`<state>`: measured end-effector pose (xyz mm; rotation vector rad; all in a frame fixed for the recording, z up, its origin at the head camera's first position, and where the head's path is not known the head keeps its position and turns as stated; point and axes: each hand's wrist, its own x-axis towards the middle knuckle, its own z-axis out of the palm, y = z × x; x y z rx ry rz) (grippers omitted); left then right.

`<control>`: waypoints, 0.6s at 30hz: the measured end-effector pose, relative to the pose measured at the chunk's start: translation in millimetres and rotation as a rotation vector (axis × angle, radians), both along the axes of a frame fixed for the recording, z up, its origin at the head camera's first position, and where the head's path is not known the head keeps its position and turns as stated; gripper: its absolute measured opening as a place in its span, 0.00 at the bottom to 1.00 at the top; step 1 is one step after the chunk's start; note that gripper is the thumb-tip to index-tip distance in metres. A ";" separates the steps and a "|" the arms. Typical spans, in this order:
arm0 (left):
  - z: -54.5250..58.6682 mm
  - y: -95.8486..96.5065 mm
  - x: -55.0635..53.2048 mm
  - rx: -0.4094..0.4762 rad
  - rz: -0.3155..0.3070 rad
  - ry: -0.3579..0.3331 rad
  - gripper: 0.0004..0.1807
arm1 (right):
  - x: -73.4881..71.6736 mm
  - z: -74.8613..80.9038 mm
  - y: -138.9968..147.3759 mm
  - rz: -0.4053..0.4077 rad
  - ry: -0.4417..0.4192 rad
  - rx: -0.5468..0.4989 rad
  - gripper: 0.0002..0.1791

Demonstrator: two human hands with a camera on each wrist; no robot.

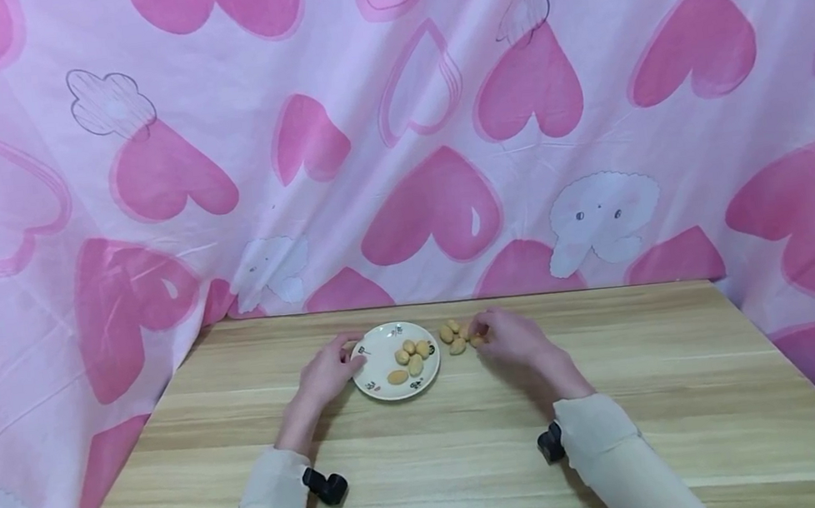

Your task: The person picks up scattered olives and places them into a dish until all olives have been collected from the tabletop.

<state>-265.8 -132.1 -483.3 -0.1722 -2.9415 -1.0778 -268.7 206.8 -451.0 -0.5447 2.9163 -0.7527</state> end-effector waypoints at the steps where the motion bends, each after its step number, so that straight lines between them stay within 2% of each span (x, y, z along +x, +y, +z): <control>1: 0.0 -0.1 -0.1 -0.002 0.001 0.000 0.23 | -0.9 -0.7 -0.3 -0.002 -0.007 -0.001 0.14; 13: 1.5 3.0 1.7 -0.026 -0.009 0.018 0.23 | -0.7 1.9 -4.0 -0.052 -0.044 -0.017 0.10; 18: 1.6 1.6 1.5 -0.017 -0.003 0.022 0.23 | 1.9 4.4 -7.2 -0.032 -0.025 -0.037 0.11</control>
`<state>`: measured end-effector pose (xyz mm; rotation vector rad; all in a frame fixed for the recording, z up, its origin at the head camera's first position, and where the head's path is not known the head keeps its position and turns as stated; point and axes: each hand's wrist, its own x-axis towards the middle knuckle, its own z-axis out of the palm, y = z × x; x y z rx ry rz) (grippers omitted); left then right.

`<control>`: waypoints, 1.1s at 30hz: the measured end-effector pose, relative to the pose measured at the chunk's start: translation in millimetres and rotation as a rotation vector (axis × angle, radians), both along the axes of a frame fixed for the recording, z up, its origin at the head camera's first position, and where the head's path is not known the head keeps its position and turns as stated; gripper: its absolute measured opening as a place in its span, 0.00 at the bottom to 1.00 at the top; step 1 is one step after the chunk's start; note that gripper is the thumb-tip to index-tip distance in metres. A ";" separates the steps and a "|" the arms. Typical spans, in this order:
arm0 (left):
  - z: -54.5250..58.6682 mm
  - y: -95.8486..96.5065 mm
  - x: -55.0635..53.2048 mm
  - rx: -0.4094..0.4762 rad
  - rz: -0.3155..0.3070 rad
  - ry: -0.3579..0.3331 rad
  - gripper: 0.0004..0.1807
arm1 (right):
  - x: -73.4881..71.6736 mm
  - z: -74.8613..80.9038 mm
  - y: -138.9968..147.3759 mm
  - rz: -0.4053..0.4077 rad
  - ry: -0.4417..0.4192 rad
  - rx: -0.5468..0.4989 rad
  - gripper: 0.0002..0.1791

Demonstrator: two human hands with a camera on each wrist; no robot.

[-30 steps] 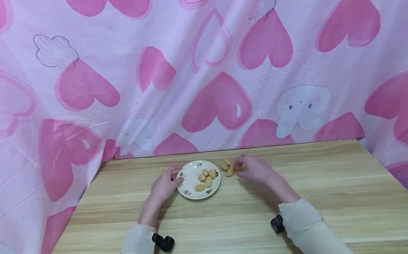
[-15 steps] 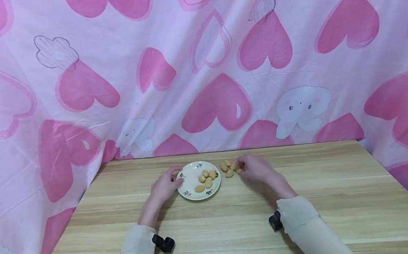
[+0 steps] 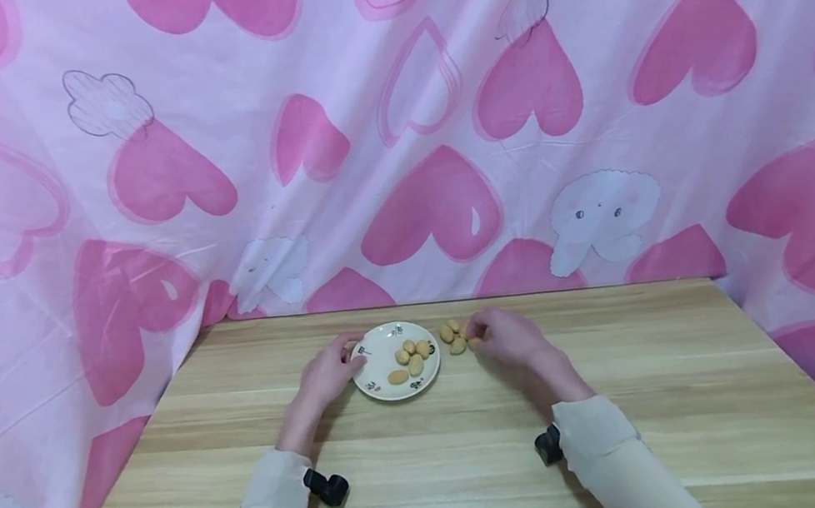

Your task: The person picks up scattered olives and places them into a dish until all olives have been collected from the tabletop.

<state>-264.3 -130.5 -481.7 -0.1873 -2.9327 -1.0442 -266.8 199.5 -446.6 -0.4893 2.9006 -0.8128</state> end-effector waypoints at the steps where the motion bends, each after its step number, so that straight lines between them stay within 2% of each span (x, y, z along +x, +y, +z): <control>1: 0.3 -0.3 0.1 0.000 0.000 0.001 0.23 | 0.8 0.7 -0.8 0.006 0.007 -0.001 0.11; 7: -0.2 -1.4 0.0 -0.011 0.002 -0.007 0.24 | 4.9 5.5 -8.2 0.034 0.050 -0.006 0.08; 16: -0.7 -0.4 -1.0 0.001 -0.003 -0.002 0.23 | 9.8 14.7 -25.8 0.120 0.152 0.021 0.08; 23: -0.7 0.5 -1.3 0.026 0.000 -0.025 0.24 | 12.8 21.0 -47.0 0.152 0.169 0.036 0.09; 33: 0.5 -0.1 -1.1 0.000 -0.011 0.006 0.24 | 10.6 22.8 -72.2 0.189 0.155 0.042 0.07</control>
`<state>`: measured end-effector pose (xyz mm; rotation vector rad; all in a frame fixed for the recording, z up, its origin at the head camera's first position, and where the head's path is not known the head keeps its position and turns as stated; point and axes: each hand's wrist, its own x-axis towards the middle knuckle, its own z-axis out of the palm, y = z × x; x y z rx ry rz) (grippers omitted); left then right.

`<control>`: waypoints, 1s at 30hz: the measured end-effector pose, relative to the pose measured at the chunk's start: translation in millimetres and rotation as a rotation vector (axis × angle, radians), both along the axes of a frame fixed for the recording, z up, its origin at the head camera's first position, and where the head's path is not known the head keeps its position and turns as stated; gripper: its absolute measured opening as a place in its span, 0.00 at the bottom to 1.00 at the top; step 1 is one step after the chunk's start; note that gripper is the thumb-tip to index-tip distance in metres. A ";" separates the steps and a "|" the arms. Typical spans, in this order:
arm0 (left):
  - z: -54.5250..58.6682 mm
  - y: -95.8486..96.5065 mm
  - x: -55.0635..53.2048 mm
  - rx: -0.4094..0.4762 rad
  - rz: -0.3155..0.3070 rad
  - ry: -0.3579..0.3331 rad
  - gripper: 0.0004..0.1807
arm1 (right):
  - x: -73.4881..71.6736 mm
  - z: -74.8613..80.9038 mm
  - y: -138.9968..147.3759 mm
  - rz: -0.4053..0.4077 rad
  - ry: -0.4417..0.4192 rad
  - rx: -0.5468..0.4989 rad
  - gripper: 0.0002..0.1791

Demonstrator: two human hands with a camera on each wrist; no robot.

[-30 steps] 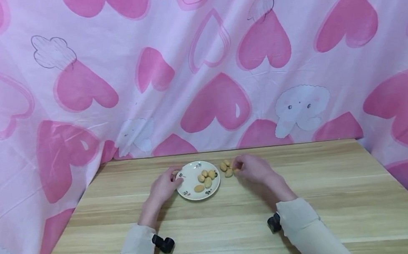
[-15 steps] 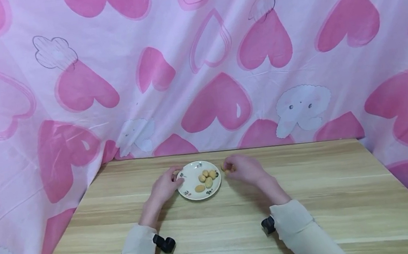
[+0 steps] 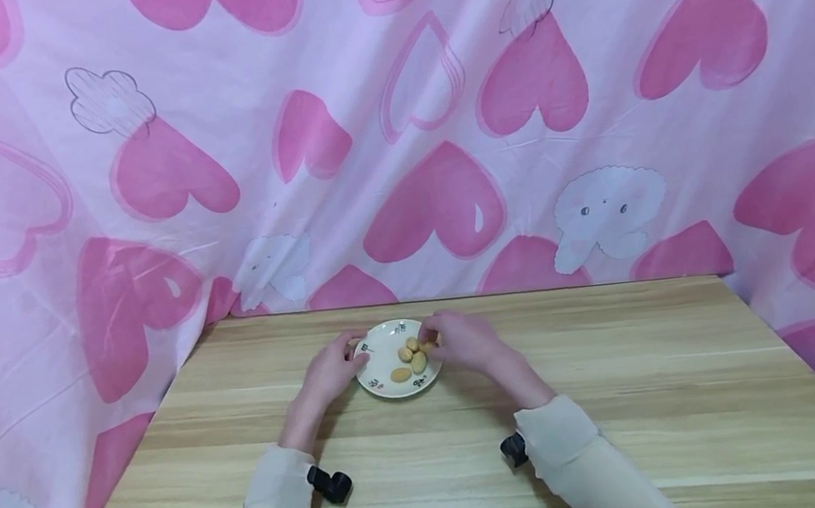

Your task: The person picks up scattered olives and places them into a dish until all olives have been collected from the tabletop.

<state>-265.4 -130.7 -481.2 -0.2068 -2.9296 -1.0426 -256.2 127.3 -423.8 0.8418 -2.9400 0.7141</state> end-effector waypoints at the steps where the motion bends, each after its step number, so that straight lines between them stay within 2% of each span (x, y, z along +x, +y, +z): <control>1: 0.7 0.0 0.1 0.000 0.000 -0.002 0.24 | -0.3 0.3 -2.1 0.002 0.003 0.003 0.07; 20: 2.6 -1.0 1.4 -0.028 -0.010 0.018 0.24 | -7.6 -3.9 -41.6 0.037 0.002 0.024 0.07; 30: 3.7 -0.2 1.0 -0.031 -0.012 0.004 0.24 | -13.6 -15.2 -53.6 0.066 -0.016 0.025 0.07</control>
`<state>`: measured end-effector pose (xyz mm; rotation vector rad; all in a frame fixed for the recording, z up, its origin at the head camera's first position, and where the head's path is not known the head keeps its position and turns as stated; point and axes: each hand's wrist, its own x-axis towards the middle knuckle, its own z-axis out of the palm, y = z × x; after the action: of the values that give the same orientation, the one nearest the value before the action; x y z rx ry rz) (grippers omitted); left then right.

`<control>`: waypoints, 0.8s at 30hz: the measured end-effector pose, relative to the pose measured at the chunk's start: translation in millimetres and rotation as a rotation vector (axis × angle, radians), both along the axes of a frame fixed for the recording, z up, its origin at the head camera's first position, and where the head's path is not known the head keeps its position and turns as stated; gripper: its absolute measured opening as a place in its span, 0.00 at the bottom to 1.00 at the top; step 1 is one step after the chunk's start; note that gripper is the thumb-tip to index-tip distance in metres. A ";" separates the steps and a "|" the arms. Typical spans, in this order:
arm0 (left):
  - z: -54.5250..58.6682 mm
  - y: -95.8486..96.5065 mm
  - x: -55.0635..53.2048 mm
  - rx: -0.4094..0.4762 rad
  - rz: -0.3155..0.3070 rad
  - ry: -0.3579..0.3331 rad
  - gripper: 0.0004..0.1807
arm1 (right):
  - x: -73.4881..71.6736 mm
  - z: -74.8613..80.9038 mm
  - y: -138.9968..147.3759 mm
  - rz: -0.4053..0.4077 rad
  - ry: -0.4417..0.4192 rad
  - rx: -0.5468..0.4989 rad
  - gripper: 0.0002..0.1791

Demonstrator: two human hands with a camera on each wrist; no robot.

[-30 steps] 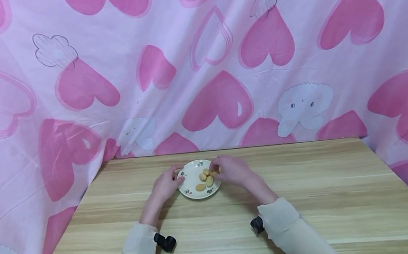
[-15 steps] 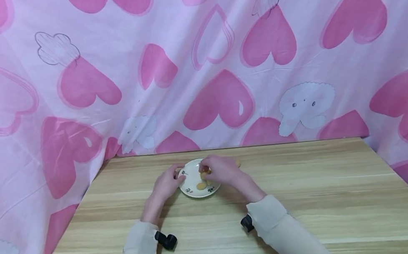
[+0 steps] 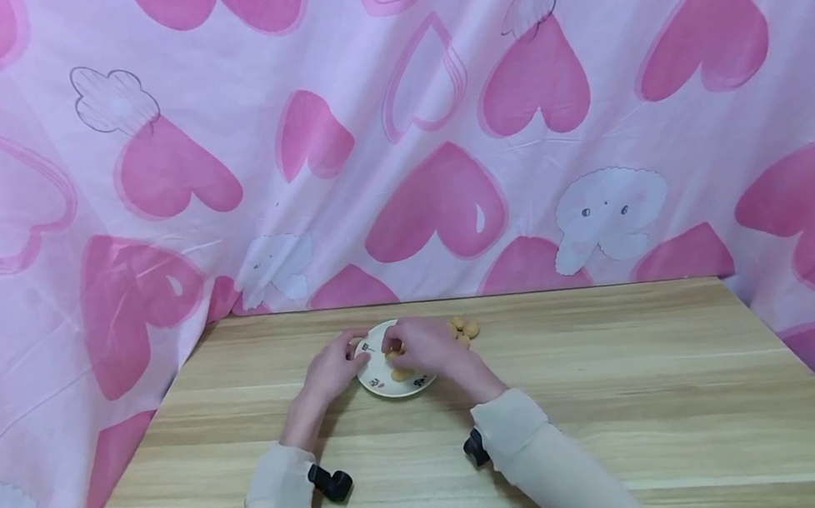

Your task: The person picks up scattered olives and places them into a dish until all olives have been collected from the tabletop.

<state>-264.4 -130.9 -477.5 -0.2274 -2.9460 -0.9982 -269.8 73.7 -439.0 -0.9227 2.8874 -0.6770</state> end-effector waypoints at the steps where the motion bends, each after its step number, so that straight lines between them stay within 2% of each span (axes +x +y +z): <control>1: -0.3 -0.2 -0.1 0.000 0.000 0.001 0.24 | -0.6 -0.7 -1.1 0.000 -0.007 0.002 0.07; 10: -1.1 -0.5 1.4 0.008 -0.006 0.013 0.24 | -1.2 -5.2 -7.5 -0.018 -0.013 0.021 0.06; 18: -1.1 -0.1 2.8 0.027 0.002 -0.002 0.24 | 4.9 -1.5 -3.1 -0.040 -0.040 -0.045 0.08; 24: -0.7 0.7 1.9 0.016 0.006 -0.007 0.24 | 8.9 2.9 7.7 -0.100 -0.040 -0.062 0.07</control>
<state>-262.5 -130.2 -478.1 -0.2151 -2.9420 -1.0237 -261.0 81.4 -436.2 -0.7664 2.9086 -0.7876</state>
